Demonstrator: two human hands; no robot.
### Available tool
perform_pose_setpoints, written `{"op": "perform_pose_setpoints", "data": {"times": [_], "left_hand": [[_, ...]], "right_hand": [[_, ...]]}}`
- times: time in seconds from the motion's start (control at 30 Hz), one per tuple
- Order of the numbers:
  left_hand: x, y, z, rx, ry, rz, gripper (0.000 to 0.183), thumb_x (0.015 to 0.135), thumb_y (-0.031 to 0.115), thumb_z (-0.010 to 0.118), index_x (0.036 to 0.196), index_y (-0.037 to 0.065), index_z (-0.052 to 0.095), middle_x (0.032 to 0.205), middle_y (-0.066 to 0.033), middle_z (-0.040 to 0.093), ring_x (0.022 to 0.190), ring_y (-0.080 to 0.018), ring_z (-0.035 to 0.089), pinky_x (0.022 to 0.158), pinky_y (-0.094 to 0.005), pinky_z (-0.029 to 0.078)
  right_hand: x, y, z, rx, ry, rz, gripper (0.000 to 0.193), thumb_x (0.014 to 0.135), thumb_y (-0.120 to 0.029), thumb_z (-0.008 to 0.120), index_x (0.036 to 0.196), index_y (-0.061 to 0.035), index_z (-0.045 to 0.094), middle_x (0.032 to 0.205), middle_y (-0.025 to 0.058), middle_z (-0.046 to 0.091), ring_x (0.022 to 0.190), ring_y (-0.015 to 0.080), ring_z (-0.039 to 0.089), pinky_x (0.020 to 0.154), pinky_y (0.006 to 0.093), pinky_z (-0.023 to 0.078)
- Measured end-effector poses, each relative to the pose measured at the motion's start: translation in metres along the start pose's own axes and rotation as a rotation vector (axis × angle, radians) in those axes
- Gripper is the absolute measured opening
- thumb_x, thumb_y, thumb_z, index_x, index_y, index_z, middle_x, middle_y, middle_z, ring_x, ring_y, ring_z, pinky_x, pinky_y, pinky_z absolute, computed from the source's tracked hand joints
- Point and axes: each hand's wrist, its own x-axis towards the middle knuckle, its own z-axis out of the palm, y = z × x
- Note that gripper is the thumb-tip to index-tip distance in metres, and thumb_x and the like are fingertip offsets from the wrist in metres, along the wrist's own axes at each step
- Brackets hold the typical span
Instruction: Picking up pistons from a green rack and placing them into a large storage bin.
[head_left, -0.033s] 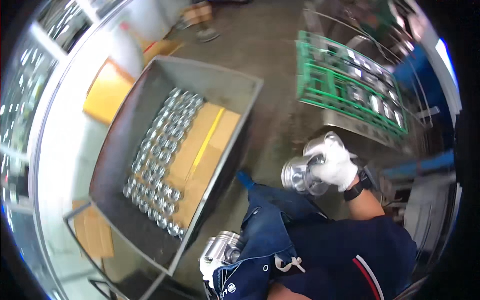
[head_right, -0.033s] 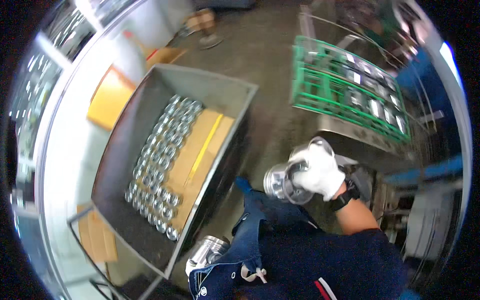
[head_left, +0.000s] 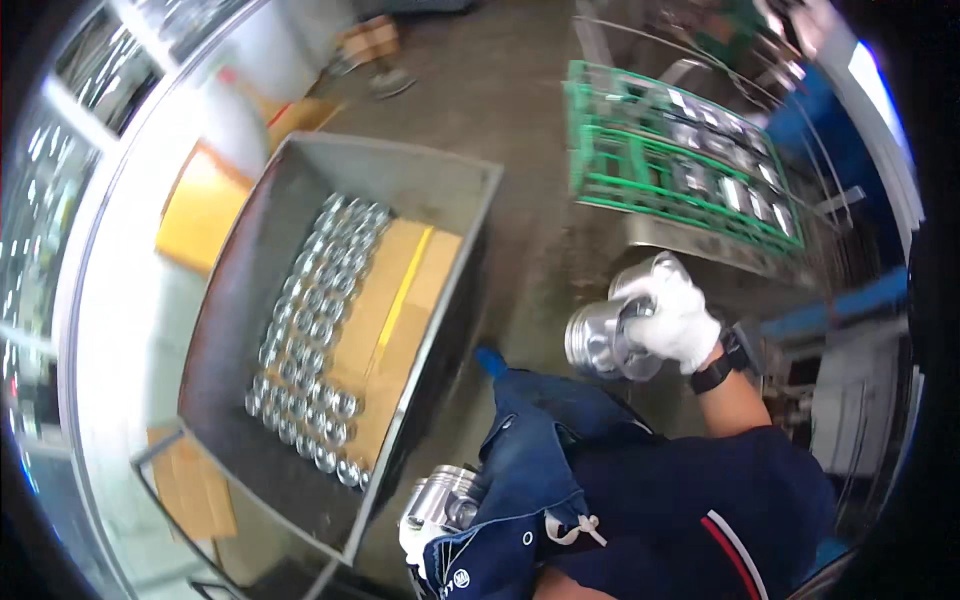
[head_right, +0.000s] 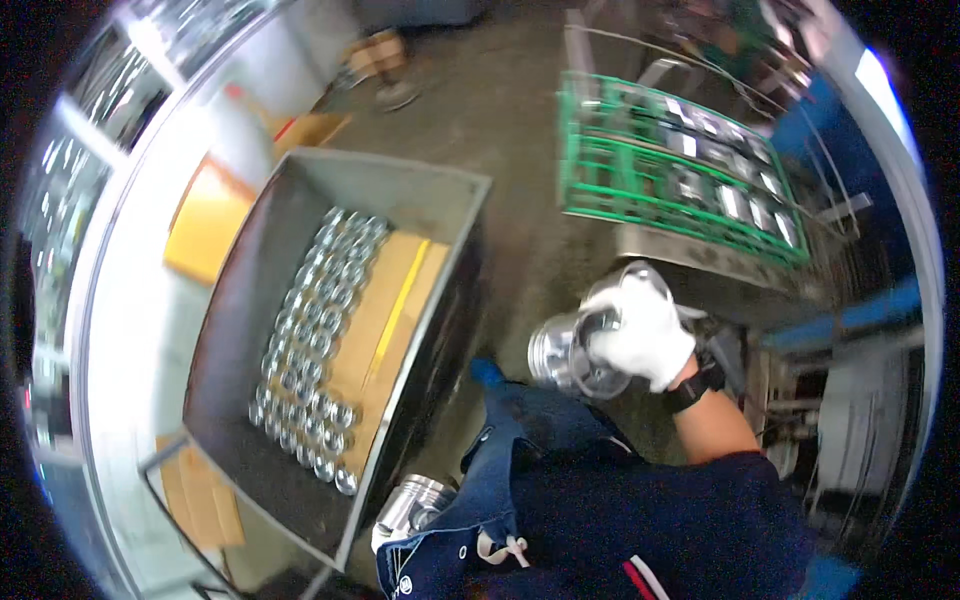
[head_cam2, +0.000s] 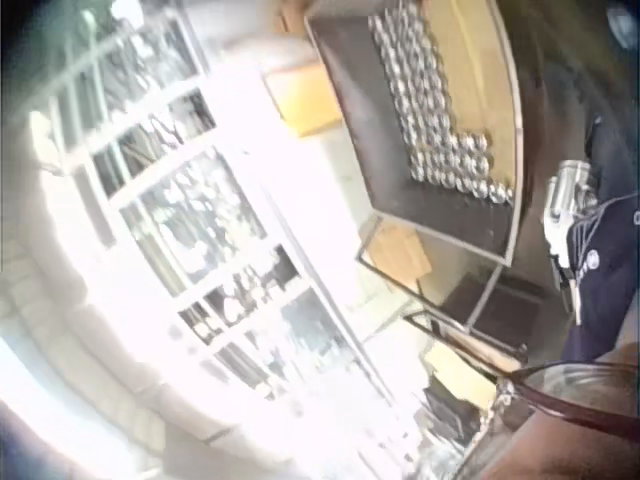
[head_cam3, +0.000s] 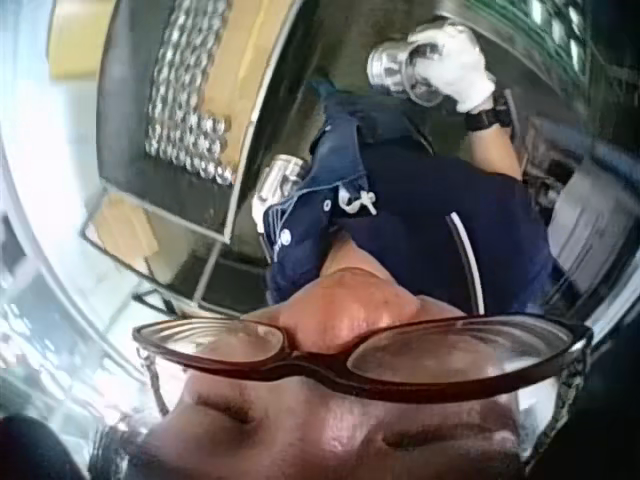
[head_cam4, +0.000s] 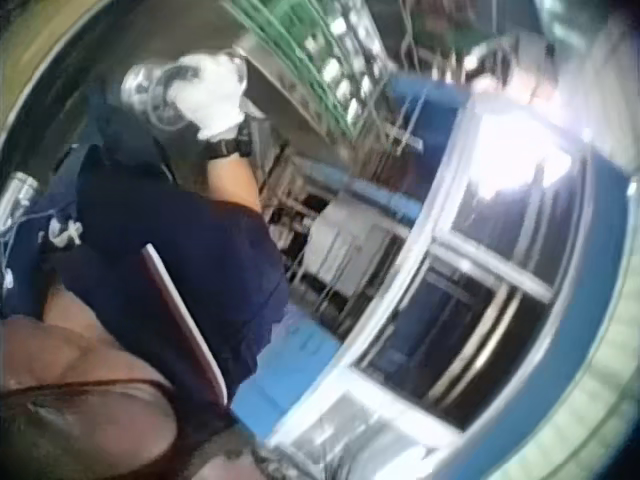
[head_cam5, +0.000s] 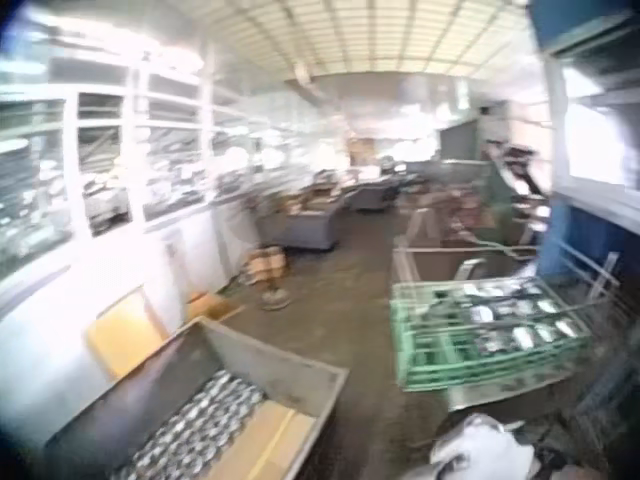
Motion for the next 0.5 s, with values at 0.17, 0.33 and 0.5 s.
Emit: {"op": "perform_pose_setpoints", "data": {"times": [0.17, 0.33, 0.5], "left_hand": [[-0.003, 0.029, 0.007, 0.090, 0.055, 0.153, 0.034, 0.087, 0.021, 0.069, 0.120, 0.013, 0.068, 0.112, -0.0083, 0.072, 0.101, -0.0241, 0.070, 0.087, -0.0396, 0.056], [-0.014, 0.098, 0.013, 0.098, 0.056, 0.236, 0.033, 0.088, 0.022, 0.068, 0.119, 0.013, 0.069, 0.113, -0.0077, 0.072, 0.101, -0.0233, 0.069, 0.088, -0.0403, 0.054], [-0.026, 0.183, 0.033, 0.091, 0.107, 0.241, 0.031, 0.090, 0.024, 0.067, 0.118, 0.012, 0.069, 0.114, -0.0072, 0.072, 0.101, -0.0226, 0.069, 0.089, -0.0410, 0.053]], "right_hand": [[-0.057, 0.053, -0.100, -0.035, 0.427, 0.237, 0.037, 0.063, -0.021, 0.077, 0.100, -0.0128, 0.075, 0.096, 0.0092, 0.071, 0.095, 0.0290, 0.066, 0.086, 0.0375, 0.053], [-0.048, 0.132, -0.190, 0.297, 0.679, 0.430, 0.030, 0.081, -0.001, 0.067, 0.111, -0.0003, 0.070, 0.096, 0.0050, 0.073, 0.079, 0.0095, 0.067, 0.070, 0.0226, 0.053], [0.035, 0.235, -0.223, 0.476, 0.792, 0.315, 0.040, 0.079, -0.008, 0.068, 0.118, 0.0000, 0.069, 0.091, 0.0048, 0.073, 0.074, 0.0106, 0.066, 0.068, 0.0250, 0.054]]}}
